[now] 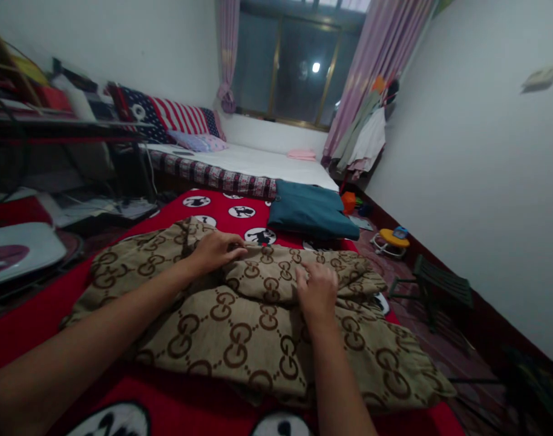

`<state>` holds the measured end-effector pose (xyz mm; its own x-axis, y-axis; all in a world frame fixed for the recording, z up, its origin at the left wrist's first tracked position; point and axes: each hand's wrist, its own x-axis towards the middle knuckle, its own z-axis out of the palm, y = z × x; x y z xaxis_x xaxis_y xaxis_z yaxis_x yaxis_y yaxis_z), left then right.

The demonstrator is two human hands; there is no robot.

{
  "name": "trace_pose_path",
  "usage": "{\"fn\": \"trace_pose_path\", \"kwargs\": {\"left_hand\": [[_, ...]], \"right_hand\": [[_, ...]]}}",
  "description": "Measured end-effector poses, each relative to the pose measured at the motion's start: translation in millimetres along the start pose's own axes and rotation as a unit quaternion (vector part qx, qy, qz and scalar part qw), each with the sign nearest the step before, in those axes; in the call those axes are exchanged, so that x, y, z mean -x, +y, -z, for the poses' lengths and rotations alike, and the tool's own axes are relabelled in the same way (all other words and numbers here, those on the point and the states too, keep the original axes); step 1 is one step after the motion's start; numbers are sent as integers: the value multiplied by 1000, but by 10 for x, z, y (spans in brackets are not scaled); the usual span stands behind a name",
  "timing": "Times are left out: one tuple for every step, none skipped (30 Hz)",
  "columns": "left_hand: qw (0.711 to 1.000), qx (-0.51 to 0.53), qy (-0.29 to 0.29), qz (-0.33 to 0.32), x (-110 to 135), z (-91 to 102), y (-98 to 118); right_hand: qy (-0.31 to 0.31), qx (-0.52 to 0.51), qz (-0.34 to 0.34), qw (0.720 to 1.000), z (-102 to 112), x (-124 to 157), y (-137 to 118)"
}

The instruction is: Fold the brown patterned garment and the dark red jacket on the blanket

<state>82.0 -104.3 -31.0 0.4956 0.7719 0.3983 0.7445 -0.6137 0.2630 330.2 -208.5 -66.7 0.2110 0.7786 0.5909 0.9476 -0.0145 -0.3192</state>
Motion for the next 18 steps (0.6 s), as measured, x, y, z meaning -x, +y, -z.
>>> {"fn": "trace_pose_path", "kwargs": {"left_hand": [[999,23,-9,-30,20,24,15],[997,39,-22,-56,34,48,24],[996,44,-38,-74,44,73,18],[994,38,-55,-83,48,100,-9],[994,20,-70,-81,46,131,-61],[994,-8,-86,-73,40,167,-142],[992,-41,-100,-64,30,209,-249],[989,-73,-114,-58,17,256,-377],[985,-97,-127,-60,3,305,-521],[982,-108,-138,-68,-12,356,-671],[980,-105,-149,-80,-28,403,-820],[979,-91,-159,-90,-44,445,-961],[979,-75,-165,-94,-62,479,-1088],[980,-64,-167,-91,-83,504,-1198],[981,-59,-164,-81,-108,519,-1290],[983,-62,-158,-67,-138,524,-1364],[985,-69,-150,-51,-172,522,-1420],[987,-74,-141,-36,-209,514,-1462]], "right_hand": [[25,-29,35,999,12,1,-102],[30,-60,74,995,3,15,-210],[12,-88,111,990,-31,43,-316],[-24,-108,140,984,-88,83,-410],[-68,-118,161,978,-162,130,-485],[-106,-119,172,972,-244,178,-537],[-131,-113,173,970,-324,221,-566],[-143,-104,170,969,-395,254,-575],[-147,-99,168,970,-450,275,-569],[-145,-99,168,970,-488,284,-553],[-141,-104,168,970,-510,283,-533],[-137,-109,169,970,-520,276,-513],[-134,-114,172,969,-520,267,-496],[-131,-118,173,969,-517,259,-485],[-128,-122,172,969,-513,252,-479],[-125,-125,171,969,-510,249,-477],[-124,-127,170,969,-507,249,-478],[-123,-129,169,969,-506,252,-480]]}}
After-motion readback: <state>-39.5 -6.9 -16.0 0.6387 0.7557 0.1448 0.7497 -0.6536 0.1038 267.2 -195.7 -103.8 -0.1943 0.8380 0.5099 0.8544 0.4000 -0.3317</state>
